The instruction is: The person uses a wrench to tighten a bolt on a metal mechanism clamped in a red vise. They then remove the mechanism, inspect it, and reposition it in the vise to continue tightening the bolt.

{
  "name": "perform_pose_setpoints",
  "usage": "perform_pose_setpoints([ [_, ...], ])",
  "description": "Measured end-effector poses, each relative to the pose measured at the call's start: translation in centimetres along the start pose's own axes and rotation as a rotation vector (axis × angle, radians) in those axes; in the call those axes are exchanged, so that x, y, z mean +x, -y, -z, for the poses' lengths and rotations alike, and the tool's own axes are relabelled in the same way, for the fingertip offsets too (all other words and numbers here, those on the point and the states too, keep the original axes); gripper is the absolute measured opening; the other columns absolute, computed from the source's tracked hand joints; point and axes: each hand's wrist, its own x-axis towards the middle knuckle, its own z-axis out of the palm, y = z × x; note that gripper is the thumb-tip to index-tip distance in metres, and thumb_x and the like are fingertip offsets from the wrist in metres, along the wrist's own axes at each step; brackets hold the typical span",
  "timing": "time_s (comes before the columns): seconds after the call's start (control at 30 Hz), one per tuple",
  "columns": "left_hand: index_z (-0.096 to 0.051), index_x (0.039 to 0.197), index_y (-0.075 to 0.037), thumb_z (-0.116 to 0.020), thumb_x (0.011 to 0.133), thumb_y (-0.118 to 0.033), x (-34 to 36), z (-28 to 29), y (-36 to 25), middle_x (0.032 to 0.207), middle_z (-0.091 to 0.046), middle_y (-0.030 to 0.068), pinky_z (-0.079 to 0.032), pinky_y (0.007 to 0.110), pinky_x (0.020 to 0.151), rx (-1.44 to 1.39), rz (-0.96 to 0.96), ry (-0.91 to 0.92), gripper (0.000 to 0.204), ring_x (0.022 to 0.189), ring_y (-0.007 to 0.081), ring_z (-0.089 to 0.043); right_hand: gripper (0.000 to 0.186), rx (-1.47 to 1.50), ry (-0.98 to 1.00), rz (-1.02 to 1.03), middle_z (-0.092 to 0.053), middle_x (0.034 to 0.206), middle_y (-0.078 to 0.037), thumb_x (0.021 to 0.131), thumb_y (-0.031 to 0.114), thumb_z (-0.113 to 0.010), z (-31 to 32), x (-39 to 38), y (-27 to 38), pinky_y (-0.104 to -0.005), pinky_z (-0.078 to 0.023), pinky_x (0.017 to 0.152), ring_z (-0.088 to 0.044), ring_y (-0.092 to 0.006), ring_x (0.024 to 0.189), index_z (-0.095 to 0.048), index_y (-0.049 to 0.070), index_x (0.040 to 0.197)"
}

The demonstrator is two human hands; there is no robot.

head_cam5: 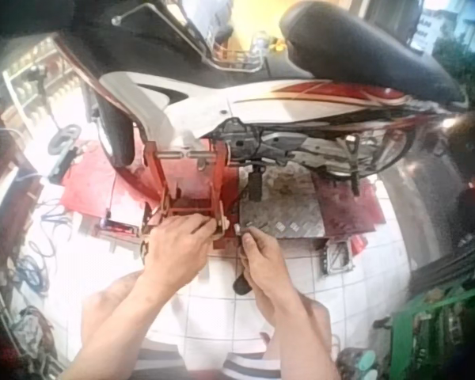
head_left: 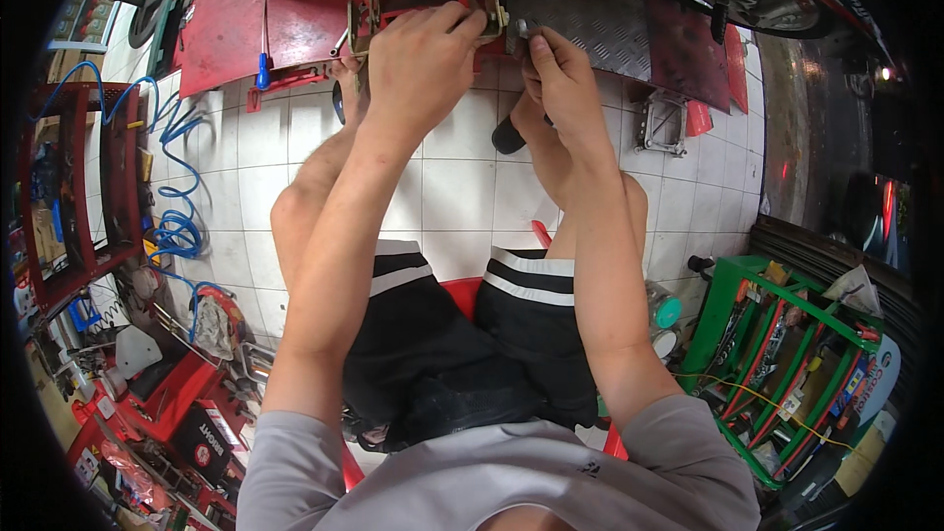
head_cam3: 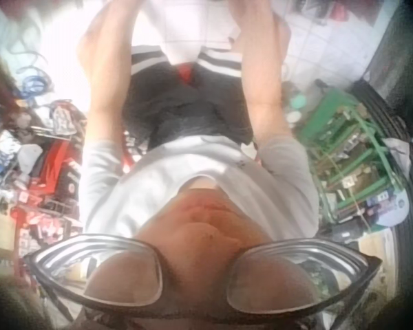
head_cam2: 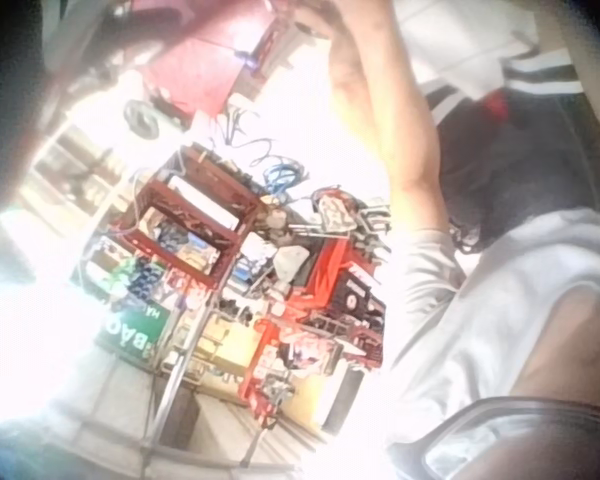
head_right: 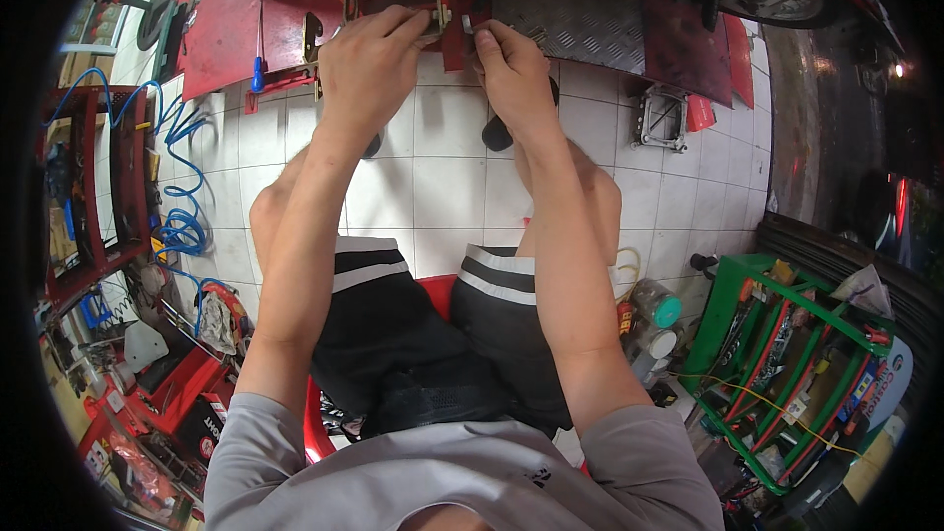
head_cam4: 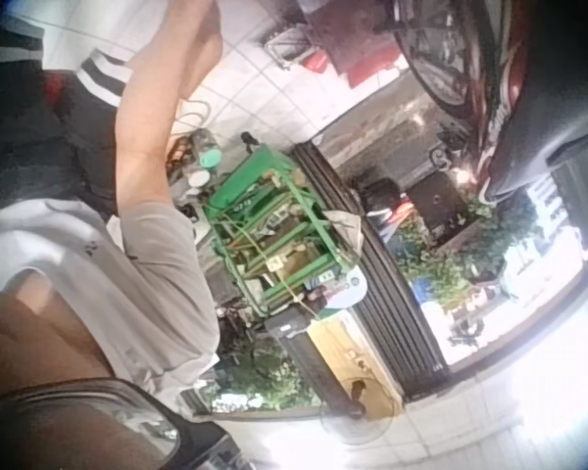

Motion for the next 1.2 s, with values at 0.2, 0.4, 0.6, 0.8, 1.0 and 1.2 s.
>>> perform_pose_setpoints([
  [0.2, -0.070, 0.097, -0.010, -0.066, 0.077, -0.011, -0.8, -0.1, -0.2, 0.094, -0.065, 0.0032, -0.051, 0.035, 0.074, 0.038, -0.022, 0.064, 0.021, 0.083, 0.0215, -0.065, 0.023, 0.041, 0.002, -0.028, -0.046, 0.065, 0.005, 0.102, 0.019, -0.049, -1.0, 0.1, -0.2, -0.0219, -0.032, 0.050, -0.038, -0.0032, 0.057, -0.059, 0.003, 0.088],
  [0.4, -0.068, 0.104, -0.010, -0.066, 0.078, -0.011, -1.4, -0.2, -0.1, 0.106, -0.069, 0.0029, -0.052, 0.037, 0.080, 0.042, -0.010, 0.073, 0.026, 0.094, 0.0227, -0.065, 0.024, -0.004, -0.011, -0.080, -0.043, 0.063, 0.004, 0.102, 0.020, -0.048, -1.3, -0.6, -0.6, -0.0216, -0.032, 0.046, -0.039, -0.0038, 0.053, -0.057, 0.004, 0.086],
  [0.6, -0.068, 0.102, -0.010, -0.065, 0.073, -0.008, -1.5, -0.4, -0.3, 0.099, -0.070, 0.0027, -0.052, 0.036, 0.076, -0.146, 0.061, -0.019, 0.029, 0.088, 0.0228, -0.067, 0.022, 0.141, 0.056, -0.102, -0.045, 0.064, 0.003, 0.101, 0.017, -0.046, -1.5, -0.5, -0.7, -0.0225, -0.032, 0.044, -0.041, -0.0053, 0.052, -0.057, 0.005, 0.086],
  [0.8, -0.068, 0.096, -0.011, -0.064, 0.072, -0.006, -1.3, -0.9, -0.2, 0.087, -0.069, 0.0034, -0.052, 0.036, 0.069, -0.170, 0.006, -0.108, 0.025, 0.079, 0.0239, -0.066, 0.020, 0.032, 0.038, 0.049, -0.052, 0.068, 0.001, 0.100, 0.014, -0.047, -1.3, 0.6, -2.0, -0.0232, -0.036, 0.053, -0.045, -0.0072, 0.058, -0.059, 0.003, 0.089],
  [1.0, -0.070, 0.094, -0.011, -0.065, 0.069, -0.002, -1.0, -0.6, 0.0, 0.087, -0.070, 0.0028, -0.053, 0.034, 0.065, -0.176, 0.003, -0.104, 0.027, 0.074, 0.0250, -0.066, 0.024, -0.128, 0.028, 0.048, -0.060, 0.069, 0.000, 0.100, 0.018, -0.048, -0.9, 0.7, -1.8, -0.0250, -0.040, 0.058, -0.051, -0.0085, 0.064, -0.061, 0.002, 0.088],
  [1.2, -0.070, 0.094, -0.011, -0.067, 0.069, -0.003, -1.0, -0.5, 0.0, 0.088, -0.070, 0.0026, -0.053, 0.034, 0.065, -0.164, -0.004, -0.088, 0.026, 0.075, 0.0248, -0.066, 0.031, -0.342, -0.006, 0.061, -0.062, 0.066, -0.002, 0.098, 0.022, -0.049, -0.7, 0.2, -0.8, -0.0293, -0.042, 0.062, -0.053, -0.0113, 0.062, -0.063, 0.002, 0.081],
])
